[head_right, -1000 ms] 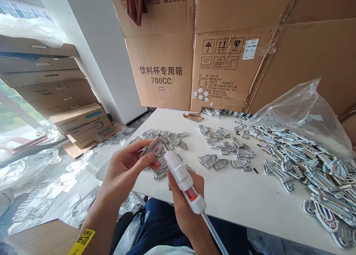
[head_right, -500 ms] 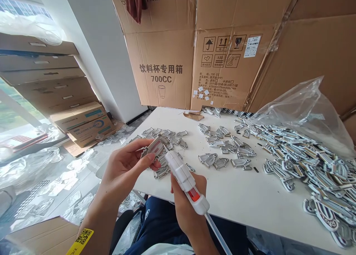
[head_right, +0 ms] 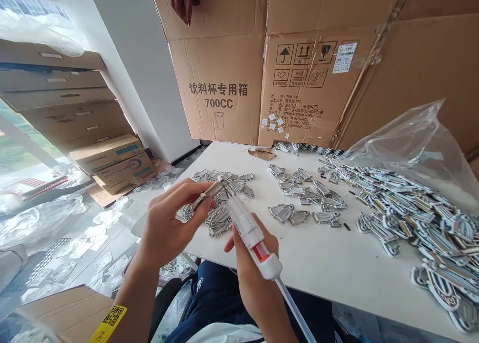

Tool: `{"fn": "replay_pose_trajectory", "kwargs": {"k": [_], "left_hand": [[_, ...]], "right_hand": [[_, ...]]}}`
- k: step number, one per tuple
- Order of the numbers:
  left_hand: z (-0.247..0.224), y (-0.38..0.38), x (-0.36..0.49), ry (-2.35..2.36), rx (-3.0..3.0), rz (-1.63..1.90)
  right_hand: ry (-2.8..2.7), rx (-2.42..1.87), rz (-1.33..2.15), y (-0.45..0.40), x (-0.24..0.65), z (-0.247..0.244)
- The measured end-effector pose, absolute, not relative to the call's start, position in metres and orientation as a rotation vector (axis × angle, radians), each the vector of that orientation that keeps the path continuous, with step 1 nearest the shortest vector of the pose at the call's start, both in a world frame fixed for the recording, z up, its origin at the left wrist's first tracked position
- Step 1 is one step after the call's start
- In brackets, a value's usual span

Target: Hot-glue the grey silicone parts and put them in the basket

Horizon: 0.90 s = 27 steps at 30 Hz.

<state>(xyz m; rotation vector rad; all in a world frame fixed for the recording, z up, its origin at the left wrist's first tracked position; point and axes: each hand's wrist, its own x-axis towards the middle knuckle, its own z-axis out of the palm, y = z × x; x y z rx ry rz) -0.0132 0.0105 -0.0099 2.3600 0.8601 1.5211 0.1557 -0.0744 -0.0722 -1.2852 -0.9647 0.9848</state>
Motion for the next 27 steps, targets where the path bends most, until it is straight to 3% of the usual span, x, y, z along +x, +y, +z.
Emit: {"fn": "replay_pose_trajectory", "kwargs": {"k": [12, 27], "left_hand": [[-0.009, 0.027, -0.009, 0.815, 1.369, 1.289], [-0.014, 0.026, -0.004, 0.724, 1.466, 1.192]], "right_hand": [[-0.885, -1.045, 1.163, -0.081, 0.157, -0.058], [-0.845, -1.090, 1.084, -0.082, 0.154, -0.060]]}}
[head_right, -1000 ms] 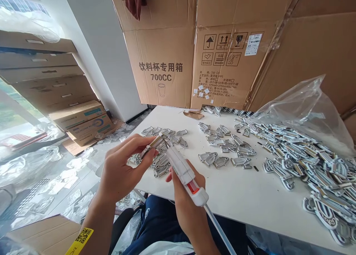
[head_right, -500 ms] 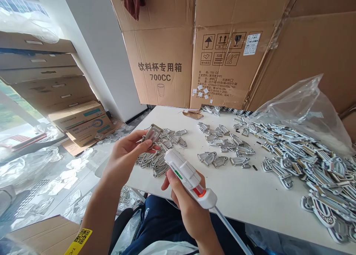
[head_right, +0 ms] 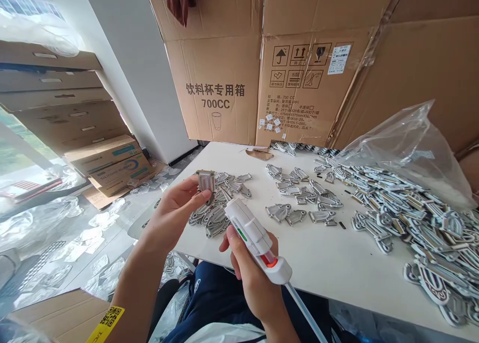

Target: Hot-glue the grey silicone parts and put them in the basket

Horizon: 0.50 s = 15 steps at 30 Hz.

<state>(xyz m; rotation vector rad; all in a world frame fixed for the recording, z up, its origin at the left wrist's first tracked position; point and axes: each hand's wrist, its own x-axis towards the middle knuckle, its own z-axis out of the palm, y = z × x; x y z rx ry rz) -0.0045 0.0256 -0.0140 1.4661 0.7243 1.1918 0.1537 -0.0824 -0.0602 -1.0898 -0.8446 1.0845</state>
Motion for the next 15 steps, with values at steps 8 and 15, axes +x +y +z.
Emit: {"fn": "replay_pose_trajectory", "kwargs": {"k": [8, 15], "left_hand": [[-0.0160, 0.0268, -0.0021, 0.759, 1.270, 1.354], [-0.0164, 0.0242, -0.0016, 0.777, 1.270, 1.345]], "right_hand": [[-0.879, -1.141, 1.061, -0.0824, 0.1533, -0.0617], [-1.016, -1.206, 1.052, -0.0790, 0.1571, -0.0680]]}}
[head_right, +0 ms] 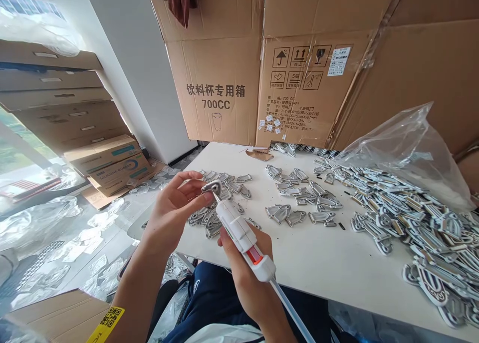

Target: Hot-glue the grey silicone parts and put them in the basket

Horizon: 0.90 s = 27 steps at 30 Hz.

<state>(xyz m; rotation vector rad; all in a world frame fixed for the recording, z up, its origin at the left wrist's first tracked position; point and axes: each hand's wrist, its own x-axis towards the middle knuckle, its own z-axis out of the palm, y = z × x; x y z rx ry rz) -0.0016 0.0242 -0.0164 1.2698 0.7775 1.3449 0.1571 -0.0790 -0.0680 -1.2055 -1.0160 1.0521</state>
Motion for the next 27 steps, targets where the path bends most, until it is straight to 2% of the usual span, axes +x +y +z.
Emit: {"fn": "replay_pose_trajectory", "kwargs": {"k": [13, 27], "left_hand": [[-0.011, 0.016, -0.004, 0.706, 1.229, 1.307], [-0.014, 0.010, -0.003, 0.786, 1.284, 1.371]], "right_hand": [[-0.992, -1.228, 1.038, -0.076, 0.154, -0.065], [-1.075, -1.296, 0.736, -0.071, 0.149, -0.077]]}}
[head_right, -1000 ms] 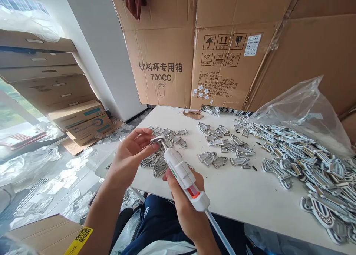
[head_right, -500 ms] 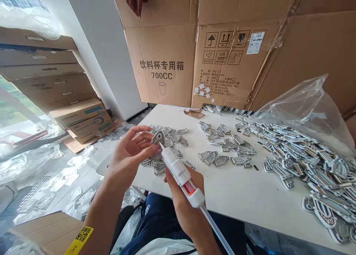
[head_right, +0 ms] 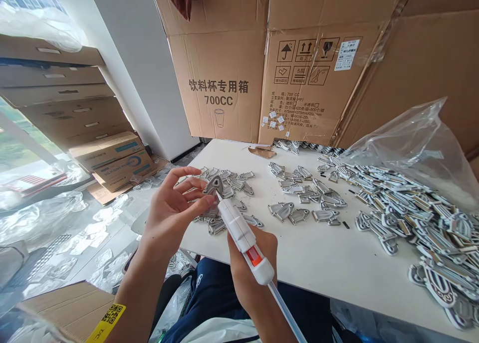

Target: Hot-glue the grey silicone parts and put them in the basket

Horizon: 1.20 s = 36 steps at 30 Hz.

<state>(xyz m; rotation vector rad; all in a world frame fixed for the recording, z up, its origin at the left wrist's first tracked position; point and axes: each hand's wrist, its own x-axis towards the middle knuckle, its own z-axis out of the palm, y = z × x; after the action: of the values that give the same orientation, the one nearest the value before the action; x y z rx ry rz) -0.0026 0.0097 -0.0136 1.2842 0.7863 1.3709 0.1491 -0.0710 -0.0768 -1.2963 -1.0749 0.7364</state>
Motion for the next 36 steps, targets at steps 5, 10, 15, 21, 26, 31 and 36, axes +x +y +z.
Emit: {"fn": "replay_pose_trajectory", "kwargs": {"k": [5, 10, 15, 21, 26, 31, 36], "left_hand": [[-0.014, 0.009, -0.002, 0.828, 1.342, 1.410], [-0.015, 0.009, -0.003, 0.857, 1.419, 1.461], [-0.014, 0.009, -0.003, 0.912, 1.597, 1.572], [-0.019, 0.019, -0.001, 0.945, 1.726, 1.589], [-0.024, 0.031, -0.006, 0.936, 1.704, 1.540], [-0.028, 0.051, -0.013, 0.989, 1.547, 1.529], [-0.035, 0.100, 0.004, 1.036, 1.703, 1.115]], "right_hand": [[-1.070, -1.324, 0.730, -0.072, 0.148, -0.078], [-1.001, -1.347, 0.749, -0.075, 0.144, -0.068], [-0.990, -1.353, 0.824, -0.074, 0.140, -0.063], [-1.012, -1.431, 0.958, -0.071, 0.146, -0.062], [-1.011, -1.432, 0.977, -0.071, 0.154, -0.057], [-0.968, -1.166, 1.021, -0.072, 0.163, -0.058], [-1.017, -0.997, 0.939, -0.077, 0.158, -0.055]]}}
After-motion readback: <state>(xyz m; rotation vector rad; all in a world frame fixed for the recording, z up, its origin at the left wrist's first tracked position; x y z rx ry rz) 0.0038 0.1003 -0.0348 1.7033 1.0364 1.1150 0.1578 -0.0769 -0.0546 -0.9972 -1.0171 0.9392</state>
